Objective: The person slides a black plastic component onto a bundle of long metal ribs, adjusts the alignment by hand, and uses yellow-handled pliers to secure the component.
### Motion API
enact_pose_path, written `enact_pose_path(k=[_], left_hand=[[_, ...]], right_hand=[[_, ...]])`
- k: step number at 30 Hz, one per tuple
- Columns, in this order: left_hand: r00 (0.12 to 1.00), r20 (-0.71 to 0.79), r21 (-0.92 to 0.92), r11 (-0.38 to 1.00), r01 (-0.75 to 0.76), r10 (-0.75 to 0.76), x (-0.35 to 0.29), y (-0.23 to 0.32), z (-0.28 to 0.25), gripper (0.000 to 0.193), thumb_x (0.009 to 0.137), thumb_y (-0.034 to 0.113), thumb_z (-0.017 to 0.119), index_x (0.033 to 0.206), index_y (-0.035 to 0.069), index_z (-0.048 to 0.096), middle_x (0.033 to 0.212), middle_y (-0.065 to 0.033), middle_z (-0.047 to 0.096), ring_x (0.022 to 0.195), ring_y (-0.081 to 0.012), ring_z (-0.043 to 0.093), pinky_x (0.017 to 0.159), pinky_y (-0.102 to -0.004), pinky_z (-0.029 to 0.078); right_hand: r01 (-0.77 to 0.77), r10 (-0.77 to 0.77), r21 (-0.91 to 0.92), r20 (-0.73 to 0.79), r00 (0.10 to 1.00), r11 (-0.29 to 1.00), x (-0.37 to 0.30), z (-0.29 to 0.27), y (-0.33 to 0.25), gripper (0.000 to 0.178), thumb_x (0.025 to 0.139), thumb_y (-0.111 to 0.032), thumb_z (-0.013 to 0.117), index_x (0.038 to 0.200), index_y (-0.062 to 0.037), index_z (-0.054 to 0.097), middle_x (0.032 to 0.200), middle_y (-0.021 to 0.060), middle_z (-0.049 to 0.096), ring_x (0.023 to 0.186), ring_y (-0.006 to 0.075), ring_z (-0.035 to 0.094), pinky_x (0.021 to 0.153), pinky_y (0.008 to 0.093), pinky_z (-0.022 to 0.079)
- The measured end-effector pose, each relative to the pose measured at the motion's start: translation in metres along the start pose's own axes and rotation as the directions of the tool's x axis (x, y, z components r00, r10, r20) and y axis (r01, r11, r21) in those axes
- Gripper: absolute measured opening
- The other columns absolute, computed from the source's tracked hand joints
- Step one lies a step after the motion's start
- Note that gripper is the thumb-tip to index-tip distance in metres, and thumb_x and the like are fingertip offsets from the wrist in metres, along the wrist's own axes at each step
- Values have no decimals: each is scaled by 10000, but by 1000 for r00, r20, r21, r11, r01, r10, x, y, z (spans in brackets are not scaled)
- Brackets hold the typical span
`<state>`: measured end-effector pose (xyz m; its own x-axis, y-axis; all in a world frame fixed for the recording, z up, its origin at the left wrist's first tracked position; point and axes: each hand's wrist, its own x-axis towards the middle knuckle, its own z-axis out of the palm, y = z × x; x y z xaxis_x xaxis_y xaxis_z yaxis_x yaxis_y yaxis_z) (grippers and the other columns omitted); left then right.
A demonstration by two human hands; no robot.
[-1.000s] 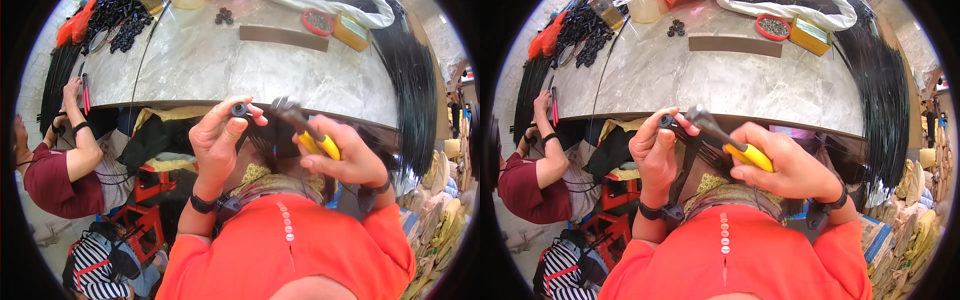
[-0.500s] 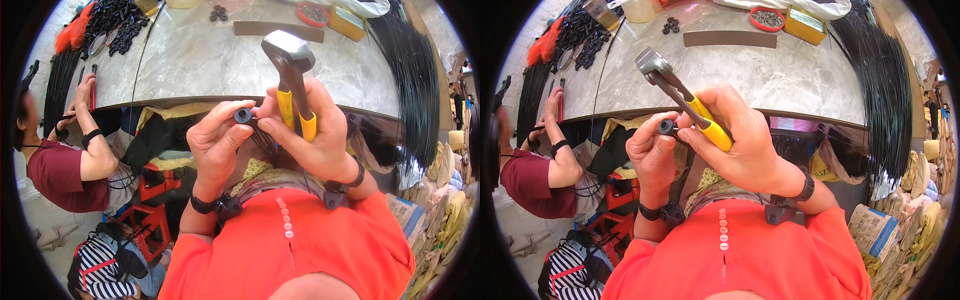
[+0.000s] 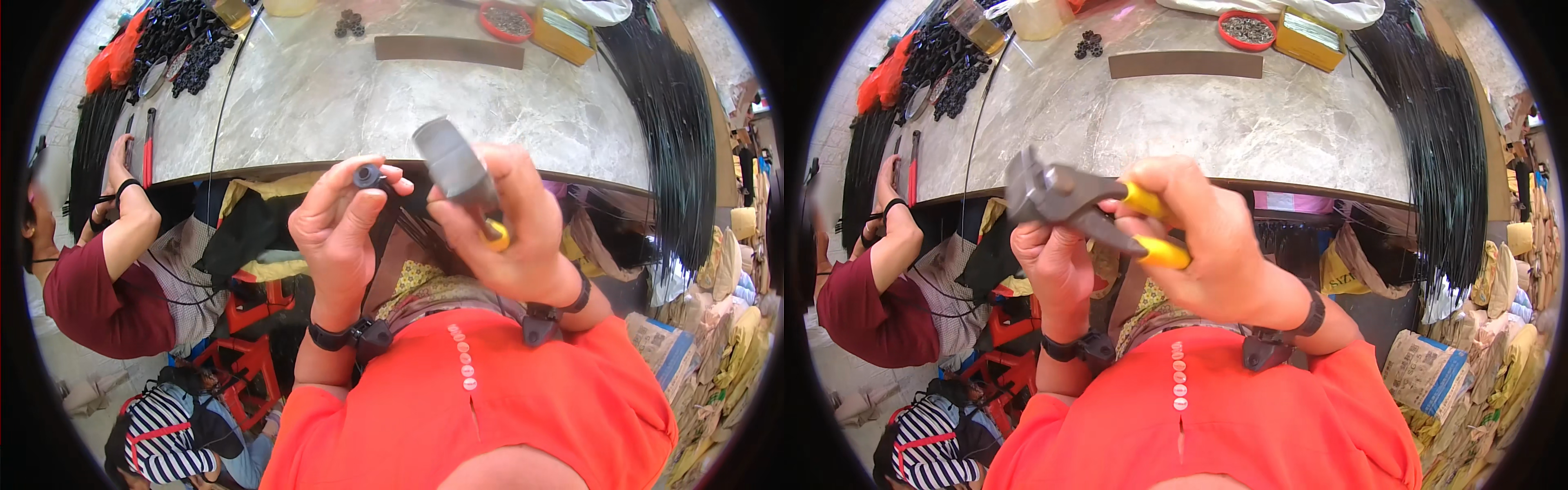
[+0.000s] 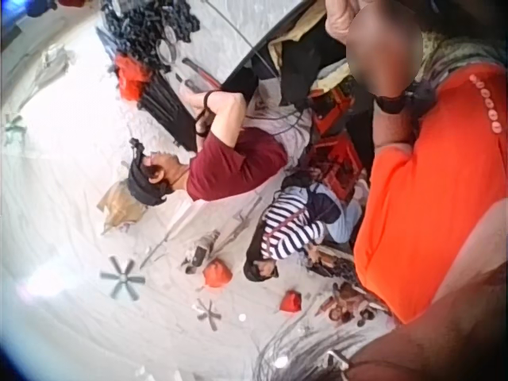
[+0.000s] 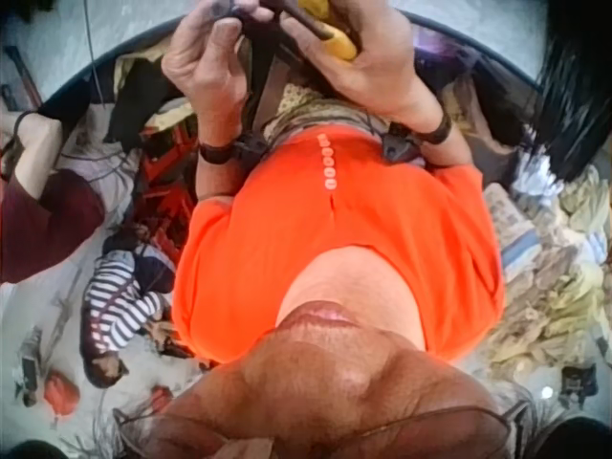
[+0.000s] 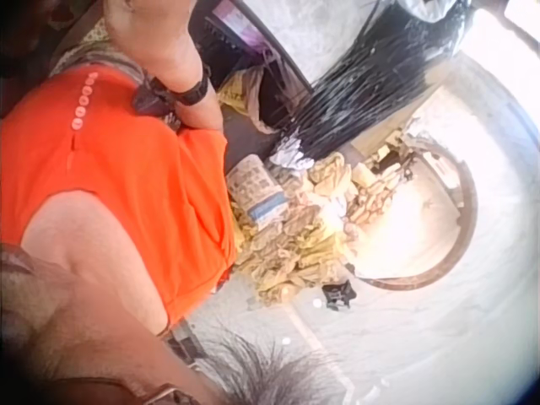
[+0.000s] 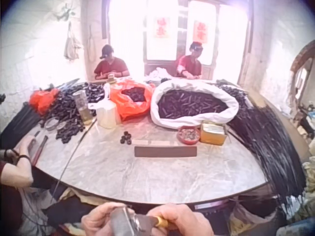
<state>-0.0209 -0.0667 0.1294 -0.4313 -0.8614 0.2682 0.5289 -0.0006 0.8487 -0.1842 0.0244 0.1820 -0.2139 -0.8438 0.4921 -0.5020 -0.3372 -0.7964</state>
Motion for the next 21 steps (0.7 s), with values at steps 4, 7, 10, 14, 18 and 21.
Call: enact_pose_path(k=[4,7,10,14,18,21], left_hand=[[997,72,-52,998,28,-24,1,3,-4,300,942,82,661,1177,-100,620,1025,-163,689,913,-253,684,855,-366,545],[994,106,-49,998,32,-27,7,3,-4,327,952,145,665,1168,-97,623,1013,-157,681,919,-251,672,856,-372,537],[993,110,-71,996,49,-41,6,6,-10,348,952,179,669,1162,-95,625,1003,-154,675,923,-250,661,861,-375,530],[986,153,-50,996,79,-70,4,11,-20,366,960,204,654,1184,-81,608,1024,-156,656,935,-255,649,885,-406,524],[964,241,-19,993,116,-108,1,14,-28,407,975,263,636,1226,-51,573,1072,-147,619,956,-263,630,915,-463,520],[957,270,-42,992,118,-102,0,15,-26,403,972,273,640,1209,-48,577,1059,-138,612,946,-264,629,910,-466,519]], right_hand=[[-89,61,-437,-79,995,895,7,-28,47,319,831,-7,660,1130,-54,558,909,147,675,803,351,682,657,412,530],[-1,-4,-779,-4,1000,627,9,-50,91,320,827,-23,646,1131,-72,560,906,133,669,814,351,674,653,444,524],[15,51,-892,43,998,452,5,-59,115,286,845,-46,633,1121,-73,561,901,131,651,808,344,672,654,447,528],[-52,119,-906,-1,993,420,3,-64,115,264,856,-54,620,1113,-74,561,927,141,647,813,341,671,660,454,532],[-121,91,-911,-92,992,395,0,-67,105,262,876,-32,583,1135,-65,558,1005,151,649,856,365,673,678,469,537],[-195,129,-858,-151,980,475,-1,-71,96,265,920,-63,567,1184,-44,557,1065,166,659,876,350,678,732,438,541]])
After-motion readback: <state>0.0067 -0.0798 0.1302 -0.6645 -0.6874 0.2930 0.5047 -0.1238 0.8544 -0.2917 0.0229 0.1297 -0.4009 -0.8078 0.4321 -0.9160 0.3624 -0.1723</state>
